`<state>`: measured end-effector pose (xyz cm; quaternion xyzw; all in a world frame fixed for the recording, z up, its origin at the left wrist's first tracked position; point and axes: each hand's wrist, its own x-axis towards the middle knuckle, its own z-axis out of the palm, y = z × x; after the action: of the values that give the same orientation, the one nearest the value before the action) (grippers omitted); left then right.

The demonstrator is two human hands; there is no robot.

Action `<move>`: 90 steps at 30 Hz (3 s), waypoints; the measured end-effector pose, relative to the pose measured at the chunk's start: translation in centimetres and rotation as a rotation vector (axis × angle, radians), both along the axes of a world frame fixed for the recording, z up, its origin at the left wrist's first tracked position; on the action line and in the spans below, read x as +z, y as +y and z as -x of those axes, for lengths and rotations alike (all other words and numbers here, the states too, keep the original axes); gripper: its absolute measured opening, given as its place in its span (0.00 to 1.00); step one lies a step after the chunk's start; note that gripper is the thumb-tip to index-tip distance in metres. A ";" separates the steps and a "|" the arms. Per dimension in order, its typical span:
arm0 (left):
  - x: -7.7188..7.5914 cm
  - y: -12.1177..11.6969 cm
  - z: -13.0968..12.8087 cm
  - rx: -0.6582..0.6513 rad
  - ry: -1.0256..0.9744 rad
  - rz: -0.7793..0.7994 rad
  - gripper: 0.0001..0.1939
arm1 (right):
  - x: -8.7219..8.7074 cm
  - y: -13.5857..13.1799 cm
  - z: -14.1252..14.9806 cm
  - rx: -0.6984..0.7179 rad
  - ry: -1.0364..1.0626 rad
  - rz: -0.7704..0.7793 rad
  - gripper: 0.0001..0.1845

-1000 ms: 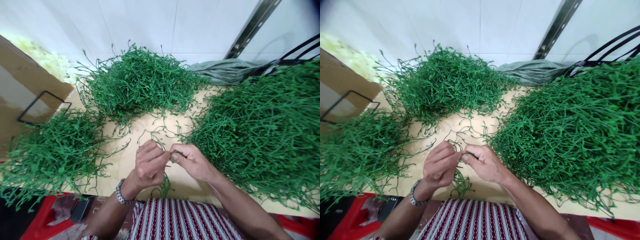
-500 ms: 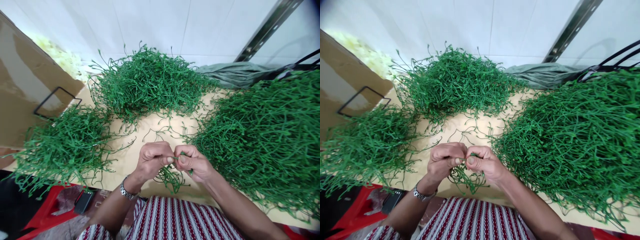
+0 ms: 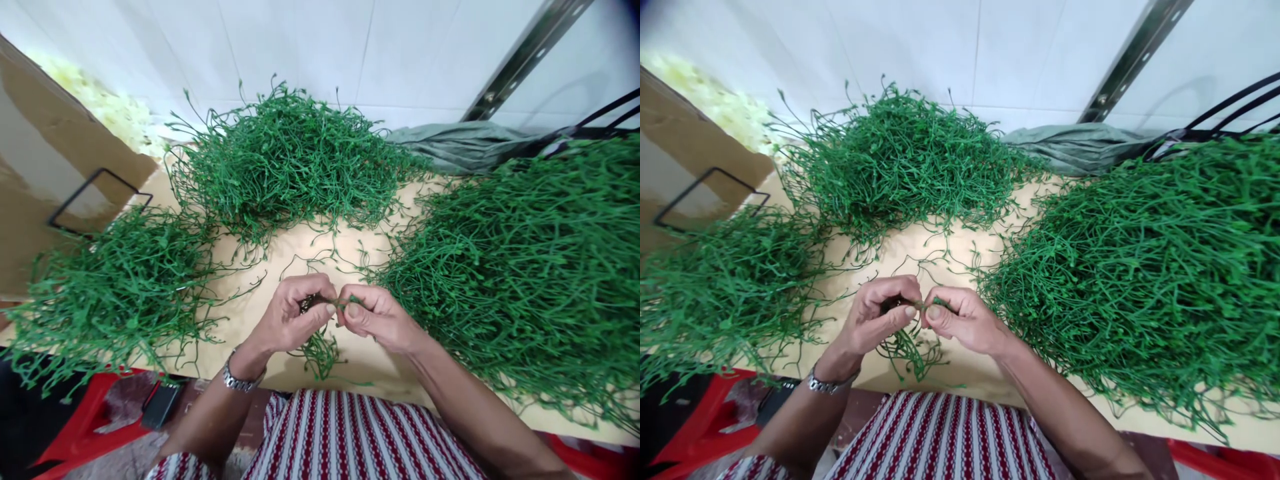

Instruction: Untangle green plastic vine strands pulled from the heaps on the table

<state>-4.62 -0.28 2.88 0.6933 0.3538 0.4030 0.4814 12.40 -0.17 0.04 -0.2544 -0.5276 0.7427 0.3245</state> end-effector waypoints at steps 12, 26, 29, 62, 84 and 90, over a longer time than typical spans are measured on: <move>0.1 0.5 0.2 -0.350 0.072 0.093 0.22 | 1.4 0.7 -0.4 0.141 -0.343 -0.386 0.11; -1.8 -1.1 -1.6 0.053 -0.339 0.308 0.23 | -0.2 -1.1 2.3 -0.190 0.233 0.396 0.09; -1.9 -0.9 -1.8 0.168 -0.449 0.370 0.22 | 0.0 -1.2 2.2 -0.215 0.320 0.349 0.13; 0.9 -0.5 -1.0 0.377 0.155 -0.293 0.18 | 1.7 0.1 -1.1 -0.290 -0.440 -0.331 0.12; 0.1 -0.7 -1.6 0.334 0.319 -0.550 0.03 | 1.0 -0.3 -1.4 -0.241 -0.273 -0.455 0.08; -0.7 -1.3 -0.7 0.244 0.110 -0.178 0.13 | 0.5 -0.9 -0.3 -0.260 -0.379 -0.790 0.08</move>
<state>-3.95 -1.63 2.19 0.7063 0.4240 0.4496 0.3453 12.73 -1.11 0.57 -0.3066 -0.7842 0.3781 0.3849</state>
